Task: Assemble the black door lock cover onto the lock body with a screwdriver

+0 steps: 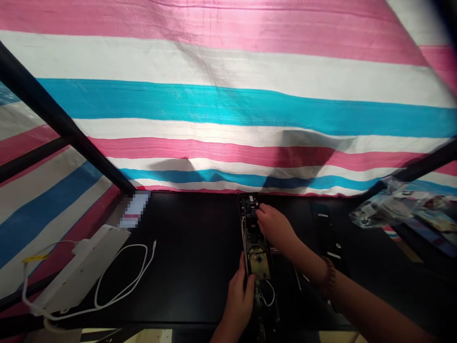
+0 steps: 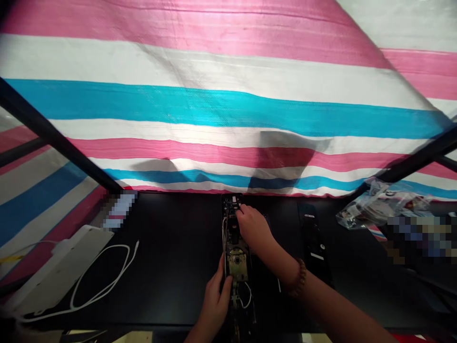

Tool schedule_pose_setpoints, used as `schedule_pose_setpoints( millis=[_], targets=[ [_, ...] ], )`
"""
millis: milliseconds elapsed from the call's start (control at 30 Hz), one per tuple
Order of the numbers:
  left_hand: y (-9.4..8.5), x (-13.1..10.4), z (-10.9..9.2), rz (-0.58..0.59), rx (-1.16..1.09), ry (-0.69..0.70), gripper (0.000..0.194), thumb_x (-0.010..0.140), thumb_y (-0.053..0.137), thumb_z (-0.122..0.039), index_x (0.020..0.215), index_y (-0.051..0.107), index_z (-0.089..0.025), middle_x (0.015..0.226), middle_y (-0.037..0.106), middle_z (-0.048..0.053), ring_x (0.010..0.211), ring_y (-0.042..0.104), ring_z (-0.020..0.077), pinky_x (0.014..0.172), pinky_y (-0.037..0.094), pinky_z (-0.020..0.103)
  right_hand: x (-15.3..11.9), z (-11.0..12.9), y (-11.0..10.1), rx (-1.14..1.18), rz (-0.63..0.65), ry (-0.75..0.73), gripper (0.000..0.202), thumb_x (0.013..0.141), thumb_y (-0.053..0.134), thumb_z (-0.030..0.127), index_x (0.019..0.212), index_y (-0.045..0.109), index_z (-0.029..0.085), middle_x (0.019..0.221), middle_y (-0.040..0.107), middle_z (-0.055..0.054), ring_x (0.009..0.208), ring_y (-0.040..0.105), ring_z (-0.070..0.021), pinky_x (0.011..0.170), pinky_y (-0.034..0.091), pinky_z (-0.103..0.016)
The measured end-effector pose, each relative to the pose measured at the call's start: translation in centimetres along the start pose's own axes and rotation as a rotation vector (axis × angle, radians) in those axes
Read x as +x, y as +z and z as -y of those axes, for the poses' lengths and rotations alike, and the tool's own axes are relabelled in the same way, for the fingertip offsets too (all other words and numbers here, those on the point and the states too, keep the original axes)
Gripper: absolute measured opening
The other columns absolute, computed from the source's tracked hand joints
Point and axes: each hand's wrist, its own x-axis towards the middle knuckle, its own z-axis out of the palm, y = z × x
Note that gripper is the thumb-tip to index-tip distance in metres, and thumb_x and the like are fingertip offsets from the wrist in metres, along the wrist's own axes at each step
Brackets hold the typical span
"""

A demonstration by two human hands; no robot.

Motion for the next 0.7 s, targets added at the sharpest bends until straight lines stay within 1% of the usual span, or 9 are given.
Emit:
schedule_pose_setpoints(
  millis=[67,133,267,333,433,567,700],
  targets=[
    [-0.1,-0.1,0.0,0.001,0.003,-0.015,0.059,0.104,0.044,-0.038,0.158,0.028,-0.022,0.157,0.046,0.01,0.144,0.045,0.0252,0.118,0.039,0.04,-0.1,-0.4,-0.3,0.017,0.005,0.006,0.015,0.089,0.054,0.008,0.087,0.065,0.017,0.095,0.063,-0.009,0.086,0.06,-0.0213,0.078,0.044,-0.031],
    [-0.2,-0.1,0.0,0.003,0.0,-0.031,0.059,0.104,0.043,-0.038,0.158,0.028,-0.022,0.157,0.046,0.01,0.144,0.045,0.0255,0.117,0.041,0.041,-0.2,-0.6,-0.7,0.053,-0.002,0.004,0.012,0.089,0.057,0.011,0.09,0.067,0.017,0.098,0.063,-0.008,0.089,0.06,-0.0209,0.08,0.045,-0.031],
    [-0.3,0.0,-0.2,-0.007,-0.024,-0.026,0.057,0.103,0.045,-0.038,0.157,0.034,-0.023,0.154,0.05,0.01,0.142,0.048,0.0261,0.116,0.042,0.041,0.1,-0.3,-1.2,0.219,-0.085,-0.074,0.023,0.089,0.06,0.012,0.109,0.069,0.019,0.107,0.061,-0.008,0.099,0.058,-0.022,0.088,0.045,-0.032],
    [-0.2,0.1,-0.2,-0.016,-0.034,-0.024,0.056,0.103,0.047,-0.037,0.156,0.035,-0.024,0.153,0.051,0.01,0.141,0.049,0.0261,0.116,0.043,0.041,0.5,0.3,-1.1,0.26,-0.102,-0.115,0.02,0.09,0.062,0.014,0.107,0.072,0.02,0.105,0.062,-0.008,0.099,0.056,-0.0226,0.089,0.045,-0.033],
    [-0.2,0.0,-0.2,-0.011,-0.025,-0.028,0.058,0.103,0.047,-0.037,0.157,0.034,-0.022,0.152,0.052,0.011,0.14,0.05,0.0262,0.115,0.043,0.041,1.2,1.1,-0.4,0.25,-0.102,-0.135,0.011,0.09,0.065,0.017,0.096,0.074,0.02,0.098,0.063,-0.007,0.095,0.055,-0.0227,0.086,0.043,-0.035],
    [-0.2,0.0,-0.3,0.004,-0.015,-0.033,0.058,0.103,0.045,-0.038,0.157,0.032,-0.022,0.152,0.053,0.011,0.141,0.05,0.0269,0.116,0.041,0.04,1.6,1.7,0.4,0.19,-0.125,-0.145,0.012,0.091,0.062,0.014,0.089,0.073,0.019,0.093,0.063,-0.007,0.094,0.055,-0.0227,0.084,0.041,-0.035],
    [-0.2,0.1,-0.5,0.021,-0.009,-0.063,0.06,0.103,0.044,-0.04,0.158,0.031,-0.021,0.154,0.051,0.011,0.142,0.049,0.0276,0.116,0.041,0.041,1.5,1.7,0.3,0.173,-0.12,-0.131,0.012,0.091,0.062,0.013,0.088,0.073,0.017,0.093,0.063,-0.008,0.093,0.055,-0.0239,0.084,0.042,-0.037]
  ],
)
